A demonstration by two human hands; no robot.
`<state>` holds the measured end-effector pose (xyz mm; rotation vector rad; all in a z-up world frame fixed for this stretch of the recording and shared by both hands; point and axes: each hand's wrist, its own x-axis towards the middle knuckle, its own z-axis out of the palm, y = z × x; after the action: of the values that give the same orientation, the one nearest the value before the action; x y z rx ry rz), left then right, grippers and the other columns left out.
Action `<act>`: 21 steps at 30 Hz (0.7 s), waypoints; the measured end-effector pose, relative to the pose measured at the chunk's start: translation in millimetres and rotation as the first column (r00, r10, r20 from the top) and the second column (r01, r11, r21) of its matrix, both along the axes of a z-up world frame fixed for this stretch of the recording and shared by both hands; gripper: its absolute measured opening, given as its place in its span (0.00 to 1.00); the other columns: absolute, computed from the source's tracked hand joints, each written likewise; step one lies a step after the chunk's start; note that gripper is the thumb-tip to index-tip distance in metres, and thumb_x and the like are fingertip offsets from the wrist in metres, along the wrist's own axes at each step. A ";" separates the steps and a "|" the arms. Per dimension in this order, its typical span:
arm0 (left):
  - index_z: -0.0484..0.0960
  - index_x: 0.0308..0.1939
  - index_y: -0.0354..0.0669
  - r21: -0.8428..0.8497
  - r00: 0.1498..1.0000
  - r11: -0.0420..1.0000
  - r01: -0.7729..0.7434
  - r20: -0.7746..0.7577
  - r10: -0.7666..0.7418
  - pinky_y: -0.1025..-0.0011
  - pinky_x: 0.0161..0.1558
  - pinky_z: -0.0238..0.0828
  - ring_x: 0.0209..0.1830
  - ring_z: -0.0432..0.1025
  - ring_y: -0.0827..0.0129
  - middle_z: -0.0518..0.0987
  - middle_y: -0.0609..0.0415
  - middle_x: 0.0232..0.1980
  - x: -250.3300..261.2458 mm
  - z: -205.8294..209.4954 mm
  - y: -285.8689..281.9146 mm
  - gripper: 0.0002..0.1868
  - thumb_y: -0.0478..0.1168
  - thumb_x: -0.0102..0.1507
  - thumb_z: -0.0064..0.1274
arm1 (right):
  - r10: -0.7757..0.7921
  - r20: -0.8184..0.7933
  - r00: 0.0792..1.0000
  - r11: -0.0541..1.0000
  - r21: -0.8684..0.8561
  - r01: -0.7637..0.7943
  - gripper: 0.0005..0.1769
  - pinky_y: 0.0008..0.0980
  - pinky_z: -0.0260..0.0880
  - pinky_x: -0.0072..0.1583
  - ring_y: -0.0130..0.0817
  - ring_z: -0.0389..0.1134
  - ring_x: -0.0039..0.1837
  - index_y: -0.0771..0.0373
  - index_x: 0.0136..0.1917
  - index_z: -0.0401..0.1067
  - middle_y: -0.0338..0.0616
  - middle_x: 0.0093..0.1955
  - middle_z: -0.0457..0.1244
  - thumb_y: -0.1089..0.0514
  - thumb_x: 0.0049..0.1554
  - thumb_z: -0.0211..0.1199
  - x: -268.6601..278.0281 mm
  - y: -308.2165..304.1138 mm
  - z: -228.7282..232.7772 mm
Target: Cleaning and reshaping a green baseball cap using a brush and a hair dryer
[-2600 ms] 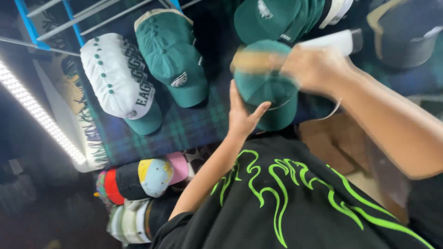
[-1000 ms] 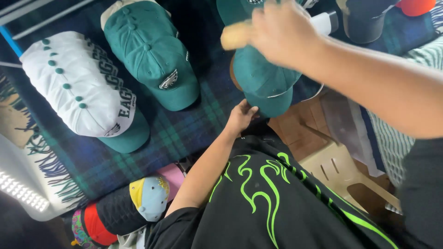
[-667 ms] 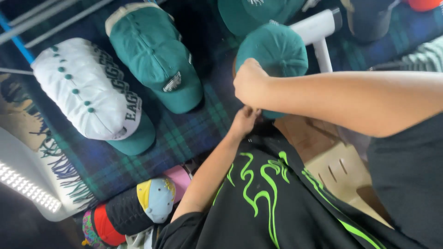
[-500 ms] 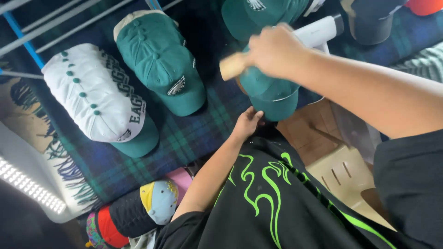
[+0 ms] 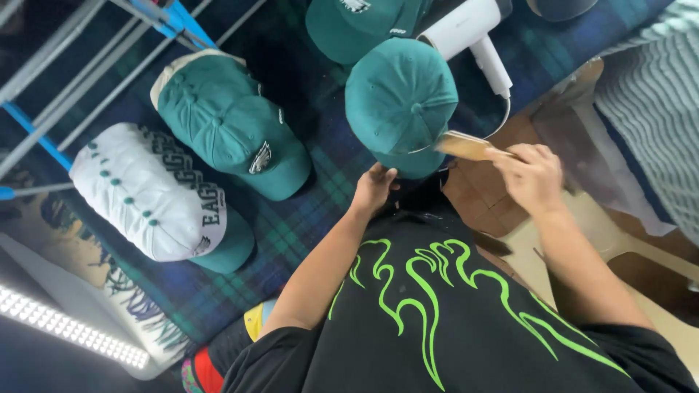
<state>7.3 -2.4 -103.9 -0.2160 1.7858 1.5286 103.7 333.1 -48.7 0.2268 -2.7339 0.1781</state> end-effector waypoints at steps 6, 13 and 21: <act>0.79 0.61 0.45 -0.043 0.983 0.987 0.157 0.102 -0.152 0.73 0.48 0.74 0.43 0.81 0.72 0.86 0.57 0.52 -3.7 37.9 -10.1 0.21 0.50 0.69 0.46 | -0.189 0.208 0.960 0.725 -0.630 0.279 0.21 0.31 0.70 0.56 0.40 0.67 0.57 0.72 0.70 0.74 0.55 0.61 0.66 0.75 0.65 0.69 64.9 4.1 67.1; 0.75 0.66 0.39 0.288 0.941 0.896 0.337 -0.093 -0.325 0.58 0.60 0.76 0.55 0.79 0.57 0.82 0.41 0.57 3.2 141.0 -2.2 0.25 0.47 0.68 0.57 | -0.091 0.009 0.996 0.722 -0.688 0.072 0.25 0.46 0.72 0.55 0.55 0.71 0.55 0.73 0.68 0.72 0.59 0.56 0.68 0.63 0.58 0.68 -1.3 -145.2 107.5; 0.77 0.60 0.37 -0.117 0.687 0.922 0.368 -0.634 -0.355 0.56 0.67 0.66 0.62 0.73 0.47 0.78 0.41 0.60 -49.4 183.4 25.0 0.15 0.38 0.71 0.48 | 0.183 -0.132 0.974 0.567 -0.795 -0.214 0.33 0.53 0.68 0.62 0.59 0.67 0.62 0.71 0.68 0.68 0.56 0.64 0.64 0.56 0.54 0.73 -67.9 -159.7 95.8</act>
<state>-42.2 22.7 79.6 0.7413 2.1592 1.4068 35.9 173.5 47.1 0.2610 -2.2752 1.4312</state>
